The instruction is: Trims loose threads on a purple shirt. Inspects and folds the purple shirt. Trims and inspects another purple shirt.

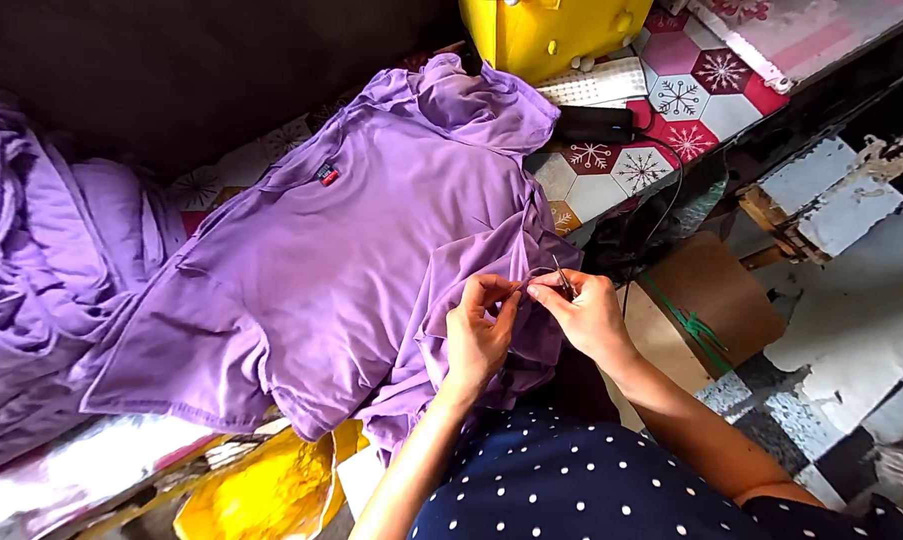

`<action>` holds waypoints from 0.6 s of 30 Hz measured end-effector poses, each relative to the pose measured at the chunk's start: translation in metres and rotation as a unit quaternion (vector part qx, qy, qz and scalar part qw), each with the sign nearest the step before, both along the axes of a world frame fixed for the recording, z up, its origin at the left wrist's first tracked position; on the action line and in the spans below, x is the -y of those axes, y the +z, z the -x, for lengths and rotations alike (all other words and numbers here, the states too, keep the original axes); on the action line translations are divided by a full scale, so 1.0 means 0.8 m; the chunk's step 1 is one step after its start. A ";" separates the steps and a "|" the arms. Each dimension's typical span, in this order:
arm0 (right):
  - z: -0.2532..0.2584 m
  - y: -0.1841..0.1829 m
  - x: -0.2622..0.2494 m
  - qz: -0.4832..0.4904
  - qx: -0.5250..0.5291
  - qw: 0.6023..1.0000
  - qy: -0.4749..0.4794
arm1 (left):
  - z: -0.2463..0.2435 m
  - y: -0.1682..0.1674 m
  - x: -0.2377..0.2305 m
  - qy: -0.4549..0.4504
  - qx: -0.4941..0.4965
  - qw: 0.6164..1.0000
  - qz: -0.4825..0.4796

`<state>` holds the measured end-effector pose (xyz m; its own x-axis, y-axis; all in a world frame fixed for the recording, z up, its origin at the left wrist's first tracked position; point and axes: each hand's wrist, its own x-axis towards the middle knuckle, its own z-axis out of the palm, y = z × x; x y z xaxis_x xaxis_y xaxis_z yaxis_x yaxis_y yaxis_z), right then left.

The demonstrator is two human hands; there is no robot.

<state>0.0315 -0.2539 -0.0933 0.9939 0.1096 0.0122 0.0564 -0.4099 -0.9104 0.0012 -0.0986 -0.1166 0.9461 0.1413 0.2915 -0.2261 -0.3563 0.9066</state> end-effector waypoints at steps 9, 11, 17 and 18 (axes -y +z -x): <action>-0.008 -0.025 -0.006 -0.166 -0.007 0.985 0.037 | -0.001 -0.009 -0.001 -0.009 0.030 0.999 0.037; -0.007 -0.029 -0.008 -0.196 0.007 0.980 0.042 | -0.001 -0.012 0.001 -0.008 0.031 0.999 0.032; -0.004 -0.033 -0.013 -0.166 0.070 0.982 0.054 | 0.001 -0.011 -0.003 -0.039 0.047 0.997 -0.050; -0.003 -0.033 -0.014 -0.166 0.065 0.982 0.054 | 0.001 -0.012 -0.003 -0.044 0.052 0.997 -0.046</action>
<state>0.0343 -0.2426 -0.1194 0.9645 0.1830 0.1906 0.2072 -0.0765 -0.9753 0.0001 -0.0961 -0.1263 0.9180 0.0271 0.3957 -0.3504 -0.4118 0.8412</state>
